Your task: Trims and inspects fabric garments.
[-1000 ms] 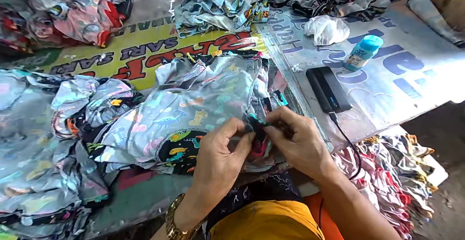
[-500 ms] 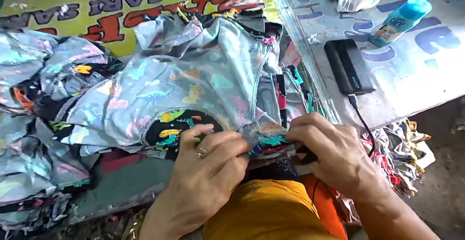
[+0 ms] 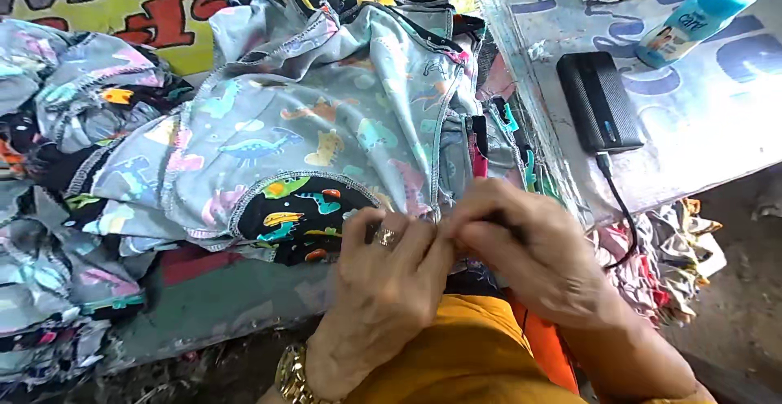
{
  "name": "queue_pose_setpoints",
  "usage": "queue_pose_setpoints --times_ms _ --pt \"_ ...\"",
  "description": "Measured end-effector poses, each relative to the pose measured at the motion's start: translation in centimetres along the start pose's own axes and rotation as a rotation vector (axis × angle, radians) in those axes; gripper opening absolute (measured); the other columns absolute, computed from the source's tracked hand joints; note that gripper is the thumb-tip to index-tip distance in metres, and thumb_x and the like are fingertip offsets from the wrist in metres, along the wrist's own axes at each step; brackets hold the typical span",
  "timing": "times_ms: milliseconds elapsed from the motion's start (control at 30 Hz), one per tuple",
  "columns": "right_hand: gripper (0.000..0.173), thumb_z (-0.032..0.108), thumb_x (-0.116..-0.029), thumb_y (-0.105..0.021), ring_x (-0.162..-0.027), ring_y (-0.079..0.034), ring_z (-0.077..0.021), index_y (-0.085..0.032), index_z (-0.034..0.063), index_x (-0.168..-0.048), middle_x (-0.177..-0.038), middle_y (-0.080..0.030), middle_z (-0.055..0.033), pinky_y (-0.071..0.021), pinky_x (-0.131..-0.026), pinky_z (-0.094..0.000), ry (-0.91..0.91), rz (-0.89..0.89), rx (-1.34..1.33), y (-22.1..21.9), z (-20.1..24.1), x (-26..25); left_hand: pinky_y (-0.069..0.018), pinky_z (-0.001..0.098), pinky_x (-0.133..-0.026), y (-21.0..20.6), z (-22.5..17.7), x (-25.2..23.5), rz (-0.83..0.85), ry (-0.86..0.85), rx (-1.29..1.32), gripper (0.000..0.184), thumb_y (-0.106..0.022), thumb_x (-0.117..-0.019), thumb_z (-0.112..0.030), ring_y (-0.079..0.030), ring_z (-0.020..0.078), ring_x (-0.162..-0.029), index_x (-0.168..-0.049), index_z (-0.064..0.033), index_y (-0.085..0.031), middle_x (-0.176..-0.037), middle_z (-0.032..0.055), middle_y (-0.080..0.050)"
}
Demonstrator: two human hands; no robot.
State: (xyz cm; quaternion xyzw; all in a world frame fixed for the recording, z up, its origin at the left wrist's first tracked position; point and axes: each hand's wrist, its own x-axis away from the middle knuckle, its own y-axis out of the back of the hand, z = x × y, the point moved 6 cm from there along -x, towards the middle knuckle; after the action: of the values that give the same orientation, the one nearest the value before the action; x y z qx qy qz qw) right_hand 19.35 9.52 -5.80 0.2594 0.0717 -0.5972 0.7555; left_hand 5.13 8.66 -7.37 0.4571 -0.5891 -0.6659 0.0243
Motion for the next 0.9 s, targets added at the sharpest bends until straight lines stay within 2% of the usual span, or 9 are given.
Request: queue_pose_setpoints --times_ms 133,200,267,367,467,533,633,767,900 --pt "0.011 0.013 -0.1025 -0.058 -0.074 -0.059 0.0019 -0.067 0.0069 -0.100 -0.089 -0.064 0.0034 -0.0520 -0.064 -0.0128 -0.096 0.051 0.083 -0.2 -2.6 0.8 -0.0428 0.0424 -0.093 0.5 0.1 1.2 -0.040 -0.038 -0.045 0.014 -0.056 -0.1027 -0.012 -0.064 0.0230 -0.089 -0.103 -0.0083 -0.069 -0.088 0.0075 -0.069" --pt "0.009 0.013 -0.1009 -0.061 -0.079 -0.061 0.0015 -0.068 0.0062 -0.102 -0.094 -0.064 0.0023 -0.0531 -0.068 -0.0125 -0.079 0.095 0.090 0.1 -2.8 1.4 -0.0406 0.0418 -0.096 0.8 0.3 1.4 -0.039 -0.013 -0.067 0.010 -0.058 -0.1032 -0.017 -0.063 0.0219 -0.093 -0.101 -0.0097 -0.065 -0.090 0.0066 -0.067" --pt "0.011 0.014 -0.0994 -0.065 -0.080 -0.060 0.0011 -0.068 0.0051 -0.104 -0.096 -0.063 0.0011 -0.0523 -0.068 -0.0118 -0.051 0.129 0.088 0.1 -3.0 1.7 -0.0373 0.0410 -0.099 0.9 0.5 1.6 -0.046 0.030 -0.057 0.015 -0.059 -0.1040 -0.025 -0.060 0.0204 -0.096 -0.098 -0.0111 -0.061 -0.092 0.0061 -0.063" --pt "0.014 0.018 -0.0976 -0.069 -0.077 -0.057 0.0016 -0.070 0.0072 -0.107 -0.097 -0.064 0.0015 -0.0486 -0.065 -0.0125 -0.028 0.129 0.126 -0.4 -2.9 1.8 -0.0360 0.0388 -0.102 1.3 0.4 1.8 -0.091 0.098 0.020 0.023 -0.057 -0.1051 -0.033 -0.059 0.0168 -0.096 -0.093 -0.0130 -0.057 -0.091 0.0045 -0.060" --pt "0.013 0.019 -0.0980 -0.069 -0.080 -0.061 -0.0005 -0.071 0.0088 -0.105 -0.096 -0.066 0.0012 -0.0513 -0.066 -0.0159 0.003 0.078 0.163 -0.9 -2.8 1.8 -0.0360 0.0370 -0.104 1.7 -0.2 2.0 -0.150 0.117 0.092 0.019 -0.058 -0.1048 -0.033 -0.058 0.0130 -0.099 -0.096 -0.0157 -0.058 -0.096 0.0016 -0.060" --pt "0.010 0.016 -0.0976 -0.069 -0.083 -0.064 -0.0019 -0.072 0.0084 -0.102 -0.095 -0.066 0.0007 -0.0546 -0.068 -0.0172 0.019 0.036 0.170 -0.9 -2.8 1.9 -0.0370 0.0368 -0.107 1.2 -0.5 2.1 -0.181 0.111 0.152 0.017 -0.061 -0.1037 -0.030 -0.059 0.0118 -0.105 -0.097 -0.0153 -0.058 -0.103 0.0011 -0.061" --pt "0.009 0.011 -0.0983 -0.063 -0.086 -0.065 -0.0033 -0.071 0.0075 -0.099 -0.095 -0.067 -0.0004 -0.0544 -0.070 -0.0175 0.034 0.009 0.207 -0.9 -2.7 2.1 -0.0402 0.0370 -0.109 0.3 -0.5 2.1 -0.184 0.110 0.259 0.017 -0.060 -0.1042 -0.029 -0.061 0.0107 -0.110 -0.097 -0.0141 -0.057 -0.108 0.0015 -0.064" --pt "0.009 0.012 -0.1019 -0.059 -0.085 -0.063 -0.0022 -0.065 0.0062 -0.099 -0.093 -0.064 0.0003 -0.0544 -0.073 -0.0162 -0.020 0.023 0.132 -0.4 -2.8 2.1 -0.0386 0.0358 -0.107 -0.4 0.1 1.9 -0.152 0.185 0.299 0.020 -0.061 -0.1041 -0.033 -0.064 0.0081 -0.107 -0.103 -0.0131 -0.058 -0.106 0.0010 -0.070" --pt "0.007 0.009 -0.0999 -0.061 -0.089 -0.063 -0.0047 -0.065 0.0049 -0.096 -0.094 -0.063 -0.0005 -0.0555 -0.077 -0.0177 -0.022 0.026 -0.069 0.1 -2.8 1.9 -0.0365 0.0349 -0.104 -0.6 0.5 1.4 -0.113 0.259 0.330 0.021 -0.063 -0.1026 -0.031 -0.063 0.0052 -0.103 -0.110 -0.0120 -0.062 -0.104 -0.0006 -0.072"
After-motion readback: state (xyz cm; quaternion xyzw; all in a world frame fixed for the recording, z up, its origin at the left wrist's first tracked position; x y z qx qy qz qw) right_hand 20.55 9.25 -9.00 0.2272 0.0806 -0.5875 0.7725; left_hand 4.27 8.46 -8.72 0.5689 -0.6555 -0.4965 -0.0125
